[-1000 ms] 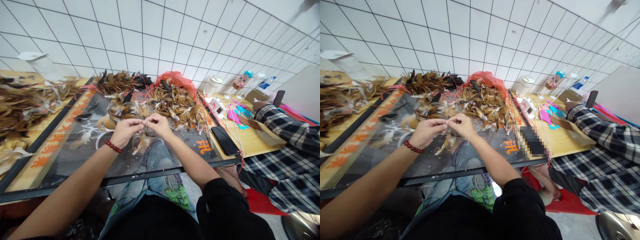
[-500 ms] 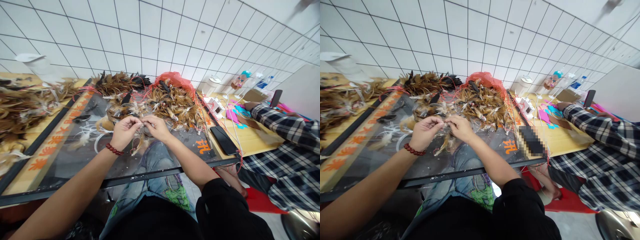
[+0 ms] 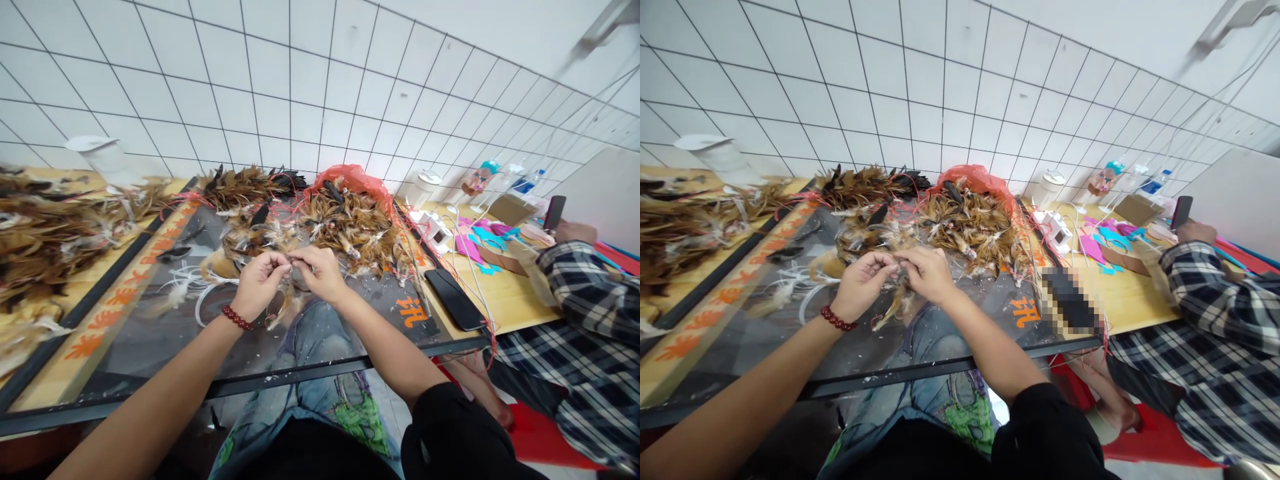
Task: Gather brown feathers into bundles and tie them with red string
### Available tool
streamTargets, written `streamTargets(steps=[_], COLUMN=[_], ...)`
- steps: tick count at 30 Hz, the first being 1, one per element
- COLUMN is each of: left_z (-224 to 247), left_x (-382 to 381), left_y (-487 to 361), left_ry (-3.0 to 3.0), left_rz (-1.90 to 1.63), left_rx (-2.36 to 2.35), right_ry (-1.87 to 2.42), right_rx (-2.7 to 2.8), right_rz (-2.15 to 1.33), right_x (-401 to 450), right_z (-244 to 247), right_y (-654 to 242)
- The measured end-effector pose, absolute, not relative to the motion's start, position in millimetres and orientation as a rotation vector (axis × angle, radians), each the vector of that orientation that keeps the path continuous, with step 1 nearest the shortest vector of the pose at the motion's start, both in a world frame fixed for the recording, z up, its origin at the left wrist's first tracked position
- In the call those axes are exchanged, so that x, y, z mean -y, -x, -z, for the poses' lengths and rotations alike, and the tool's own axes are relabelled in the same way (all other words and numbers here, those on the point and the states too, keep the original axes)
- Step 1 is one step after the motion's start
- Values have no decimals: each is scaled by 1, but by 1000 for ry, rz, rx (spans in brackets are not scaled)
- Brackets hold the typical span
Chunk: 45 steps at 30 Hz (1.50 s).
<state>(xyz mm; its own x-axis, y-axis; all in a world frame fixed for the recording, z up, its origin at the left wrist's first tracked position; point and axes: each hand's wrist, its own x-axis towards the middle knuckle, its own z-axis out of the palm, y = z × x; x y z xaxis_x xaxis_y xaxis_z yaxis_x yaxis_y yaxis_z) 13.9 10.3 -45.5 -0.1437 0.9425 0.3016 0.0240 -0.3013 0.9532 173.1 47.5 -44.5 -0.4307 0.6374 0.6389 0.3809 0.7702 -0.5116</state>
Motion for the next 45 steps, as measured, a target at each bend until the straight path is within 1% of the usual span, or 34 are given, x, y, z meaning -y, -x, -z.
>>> streamTargets(steps=[3, 7, 12, 15, 20, 26, 36, 38, 43, 45], left_z=[44, 43, 39, 36, 36, 35, 37, 36, 31, 31], left_x=[-11, -12, -12, -10, -9, -11, -9, -9, -11, -11], left_y=[-13, -10, -11, -13, -14, -11, -12, -13, -10, -9], left_ry=[-1244, -1104, -949, -876, -882, -797, -984, -976, -811, -784], left_rz=[-1569, -1505, -1432, -1432, -1419, -1425, -1391, -1382, -1422, -1415], left_rx=[-1200, -1184, -1068, -1082, -1123, -1027, -1024, -1021, -1058, -1089], right_ry=[738, 718, 852, 855, 838, 931, 875, 915, 911, 881], right_rx=[2064, 1974, 1790, 1767, 1781, 1726, 1656, 1671, 1801, 1846], right_rz=[-386, -586, -819, -872, -930, -961, -1328, -1274, -833, -733], right_x=[-47, -51, -57, -56, -53, -54, -61, -60, -52, -49], right_z=[46, 52, 58, 58, 54, 53, 55, 53, 46, 44], right_y=[-171, -167, -167, -168, -167, -167, -166, -166, -166, -165])
